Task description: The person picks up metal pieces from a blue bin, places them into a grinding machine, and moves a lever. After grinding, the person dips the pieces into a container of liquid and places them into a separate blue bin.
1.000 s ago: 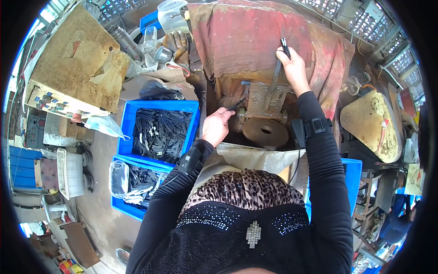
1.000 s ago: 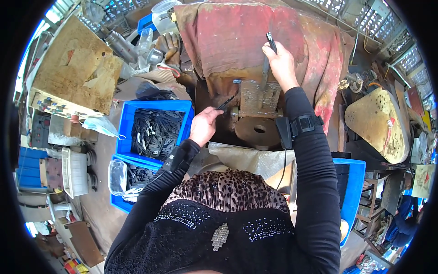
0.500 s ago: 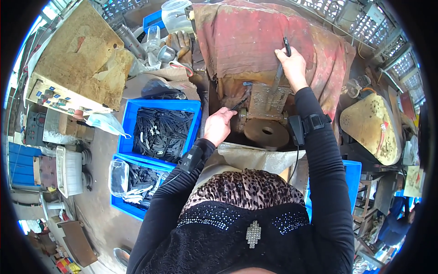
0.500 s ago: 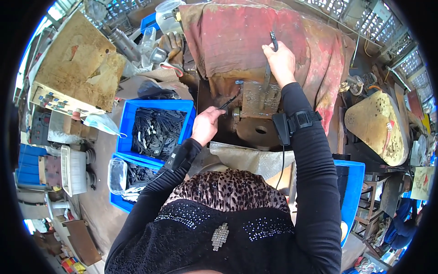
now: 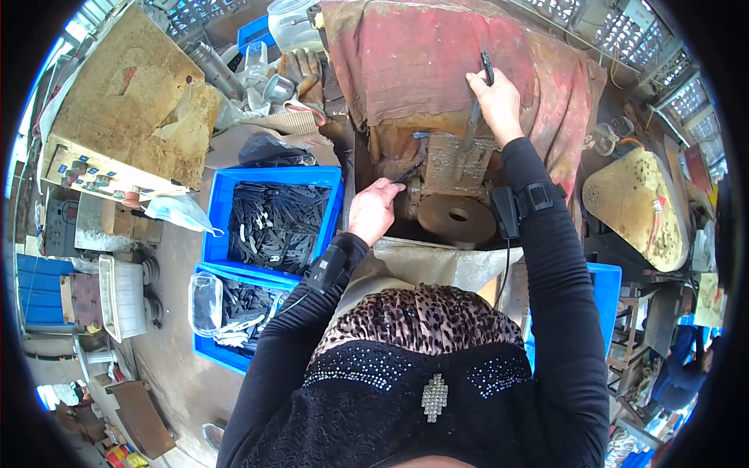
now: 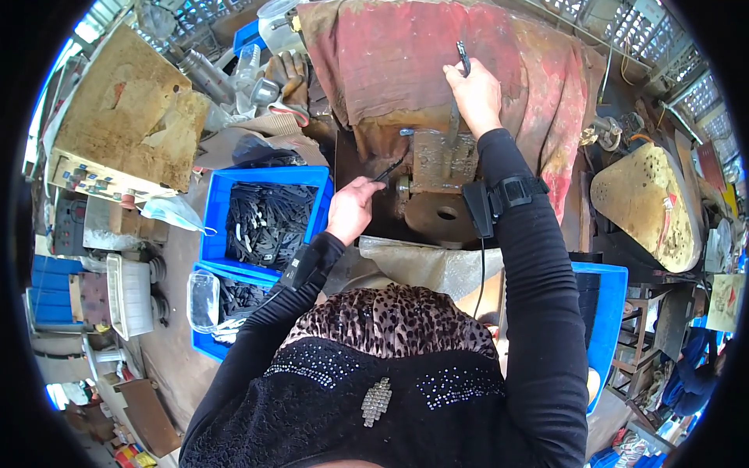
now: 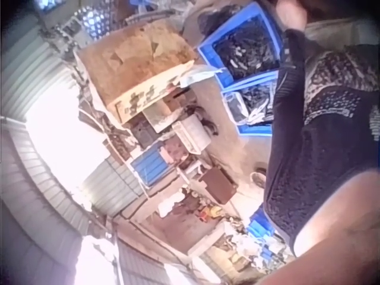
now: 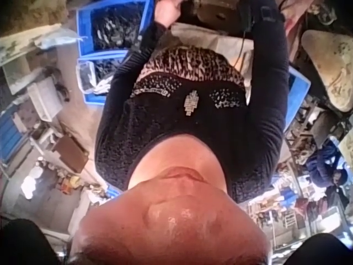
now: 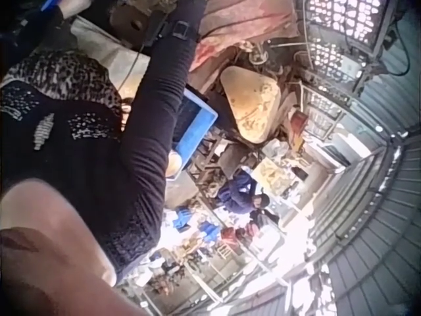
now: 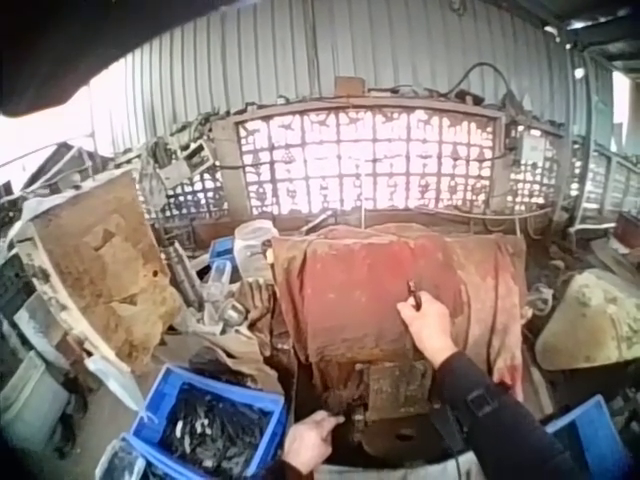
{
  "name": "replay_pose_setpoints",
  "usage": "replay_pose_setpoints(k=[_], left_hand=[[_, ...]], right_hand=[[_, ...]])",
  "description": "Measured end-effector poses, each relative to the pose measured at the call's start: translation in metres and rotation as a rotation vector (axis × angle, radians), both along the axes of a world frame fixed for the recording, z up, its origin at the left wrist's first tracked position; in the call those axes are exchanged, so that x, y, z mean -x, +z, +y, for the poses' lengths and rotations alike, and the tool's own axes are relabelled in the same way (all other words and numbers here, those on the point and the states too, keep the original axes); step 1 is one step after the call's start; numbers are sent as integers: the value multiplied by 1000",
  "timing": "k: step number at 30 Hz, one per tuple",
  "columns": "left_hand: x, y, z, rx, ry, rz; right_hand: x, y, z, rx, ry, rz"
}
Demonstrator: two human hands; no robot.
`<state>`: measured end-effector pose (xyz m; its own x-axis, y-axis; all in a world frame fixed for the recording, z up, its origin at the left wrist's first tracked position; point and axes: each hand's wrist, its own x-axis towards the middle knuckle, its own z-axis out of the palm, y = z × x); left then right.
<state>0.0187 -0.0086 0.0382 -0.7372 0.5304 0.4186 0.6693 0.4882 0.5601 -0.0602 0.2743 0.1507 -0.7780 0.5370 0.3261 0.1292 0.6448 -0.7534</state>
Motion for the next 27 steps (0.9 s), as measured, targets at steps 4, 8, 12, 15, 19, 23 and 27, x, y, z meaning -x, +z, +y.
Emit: replay_pose_setpoints(k=[4, 8, 12, 15, 19, 23, 27], left_hand=[[3, -2, 1, 12, -3, 13], [5, -7, 2, 24, -5, 23], [13, -11, 7, -187, -14, -34], [22, -6, 3, -174, 34, -95], [44, 5, 21, -51, 4, 96], [66, -19, 51, 149, -70, 321], [72, -73, 59, 113, -195, 5]], right_hand=[[2, 2, 1, -21, 10, -19], [1, 5, 1, -47, -4, -25], [-21, 7, 12, 28, 104, 26], [-69, 11, -3, 166, 248, 75], [-160, 32, -26, 583, 305, -244], [-222, -4, -36, 327, 469, -28], [-275, -23, -44, 252, 514, -117]])
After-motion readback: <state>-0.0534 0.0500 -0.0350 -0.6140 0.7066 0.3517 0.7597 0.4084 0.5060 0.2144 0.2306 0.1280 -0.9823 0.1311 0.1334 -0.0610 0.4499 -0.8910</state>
